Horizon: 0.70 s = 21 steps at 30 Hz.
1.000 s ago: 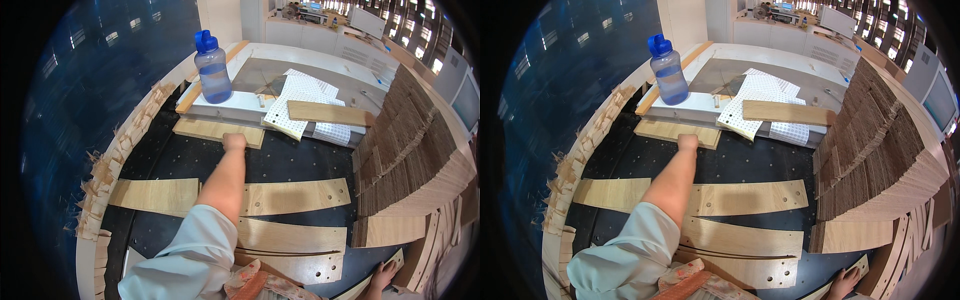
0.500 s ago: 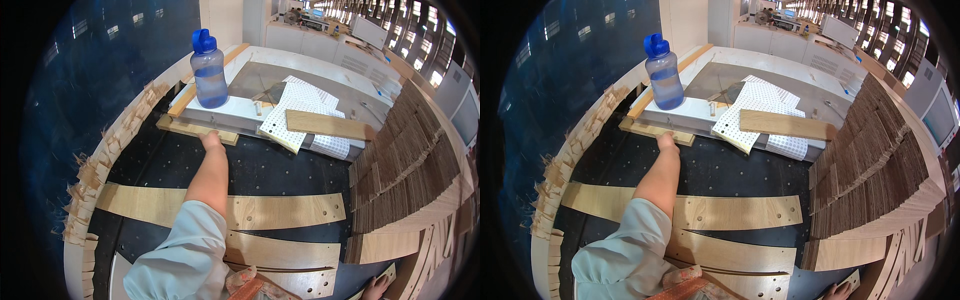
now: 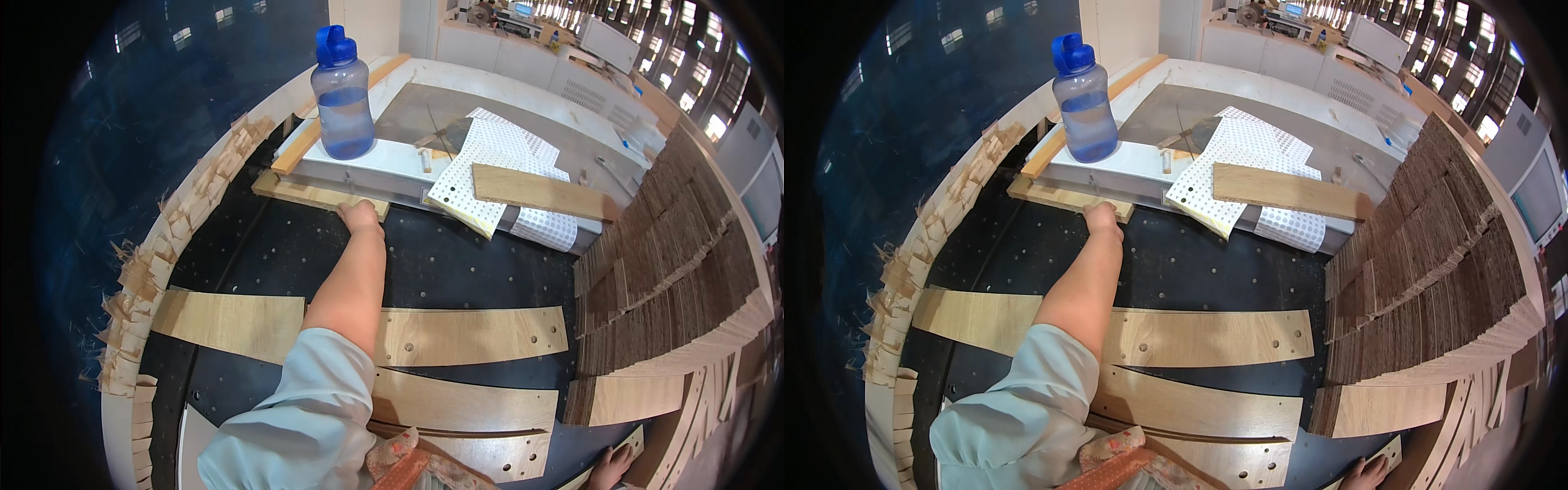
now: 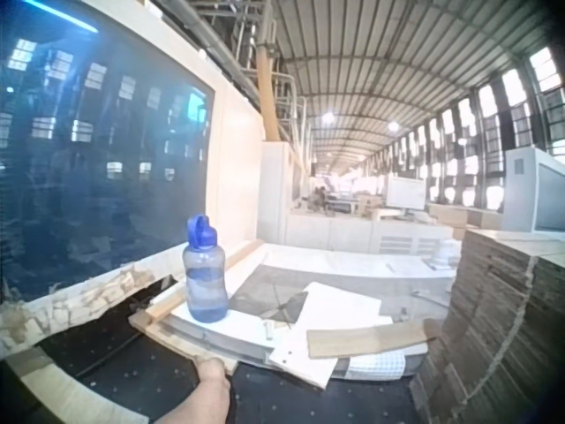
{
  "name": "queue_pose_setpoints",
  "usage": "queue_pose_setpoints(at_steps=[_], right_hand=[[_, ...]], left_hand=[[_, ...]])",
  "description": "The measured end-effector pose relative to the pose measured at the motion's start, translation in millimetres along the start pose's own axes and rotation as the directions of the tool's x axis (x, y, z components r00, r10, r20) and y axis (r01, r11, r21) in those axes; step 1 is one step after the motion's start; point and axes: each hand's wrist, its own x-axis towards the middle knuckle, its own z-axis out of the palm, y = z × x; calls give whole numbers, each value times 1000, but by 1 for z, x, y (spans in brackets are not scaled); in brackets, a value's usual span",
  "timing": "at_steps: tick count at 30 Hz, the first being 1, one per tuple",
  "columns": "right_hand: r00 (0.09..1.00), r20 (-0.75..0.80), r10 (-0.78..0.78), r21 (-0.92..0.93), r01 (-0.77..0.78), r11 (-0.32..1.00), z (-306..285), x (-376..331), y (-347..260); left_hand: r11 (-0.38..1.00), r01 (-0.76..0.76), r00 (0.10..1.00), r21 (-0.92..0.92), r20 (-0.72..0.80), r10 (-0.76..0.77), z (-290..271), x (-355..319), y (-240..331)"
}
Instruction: The person handles several wooden panels on a workbench, picking them up to view the holes and surfaces, and then uses a handheld air nozzle to blow dust off the panels one by one.
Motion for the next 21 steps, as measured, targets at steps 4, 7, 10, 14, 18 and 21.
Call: queue_pose_setpoints(at_steps=[4,7,10,14,18,21], right_hand=[[987,-139,-79,-1,80,997,25,14,18],[966,-226,-125,15,131,991,42,23,25],[965,-235,-119,32,130,991,35,19,19],[968,-228,-105,51,120,991,27,13,15],[963,-245,-112,51,129,990,30,14,13],[964,-249,-92,64,112,992,26,10,5]], left_hand=[[999,-30,997,-20,73,32,-16,10,-3],[999,-27,995,-34,97,30,-32,28,-7],[998,4,992,70,126,-13,-27,25,-4],[995,61,979,73,190,-74,-23,25,-1],[995,98,983,27,152,-101,-24,43,-10],[995,67,989,80,126,-77,-24,55,-15]])
